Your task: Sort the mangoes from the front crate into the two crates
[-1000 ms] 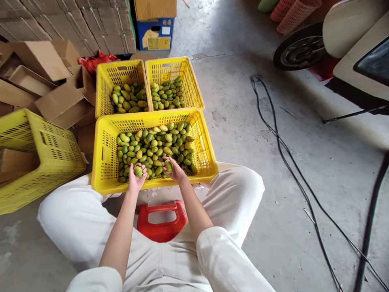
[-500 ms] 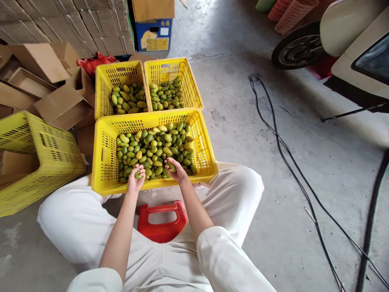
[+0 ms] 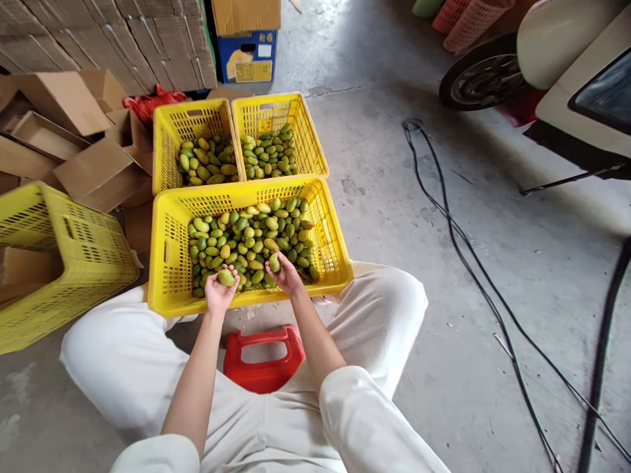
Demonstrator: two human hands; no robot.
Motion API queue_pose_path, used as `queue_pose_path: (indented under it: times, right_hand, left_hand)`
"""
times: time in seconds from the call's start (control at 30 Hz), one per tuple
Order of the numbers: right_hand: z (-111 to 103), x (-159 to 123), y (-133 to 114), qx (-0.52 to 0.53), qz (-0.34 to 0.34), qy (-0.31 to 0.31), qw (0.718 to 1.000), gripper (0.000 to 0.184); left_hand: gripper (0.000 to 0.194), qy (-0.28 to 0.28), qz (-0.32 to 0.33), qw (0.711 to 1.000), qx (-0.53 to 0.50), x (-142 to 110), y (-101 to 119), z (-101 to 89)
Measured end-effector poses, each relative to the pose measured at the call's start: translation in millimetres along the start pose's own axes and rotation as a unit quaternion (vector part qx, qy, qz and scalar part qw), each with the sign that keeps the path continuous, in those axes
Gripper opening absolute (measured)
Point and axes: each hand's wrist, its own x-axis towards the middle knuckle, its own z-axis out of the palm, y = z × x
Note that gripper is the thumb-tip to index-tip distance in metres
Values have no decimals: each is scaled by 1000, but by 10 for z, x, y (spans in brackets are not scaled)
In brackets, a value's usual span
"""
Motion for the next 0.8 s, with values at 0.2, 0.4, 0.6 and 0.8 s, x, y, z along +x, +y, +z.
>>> queue_pose_path:
  times: [0.2,0.4,0.6,0.8]
  right_hand:
    - [-50,17,-49,9,-24,20,999,35]
    - [6,-26,-48,16,-32,10,999,39]
    - [45,-78,-50,51,-25,-24,998,38]
    - [50,-84,-29,-19,-10,-54,998,47]
  left_hand:
    - [13,-18,-4,999,48,45,-38,-61]
    - [7,-25,17,997,65,88,-69,-104]
    - [29,-21,11,997,80,74,-44,-94]
    - [29,-19,-20,996,88,50,-43,-67]
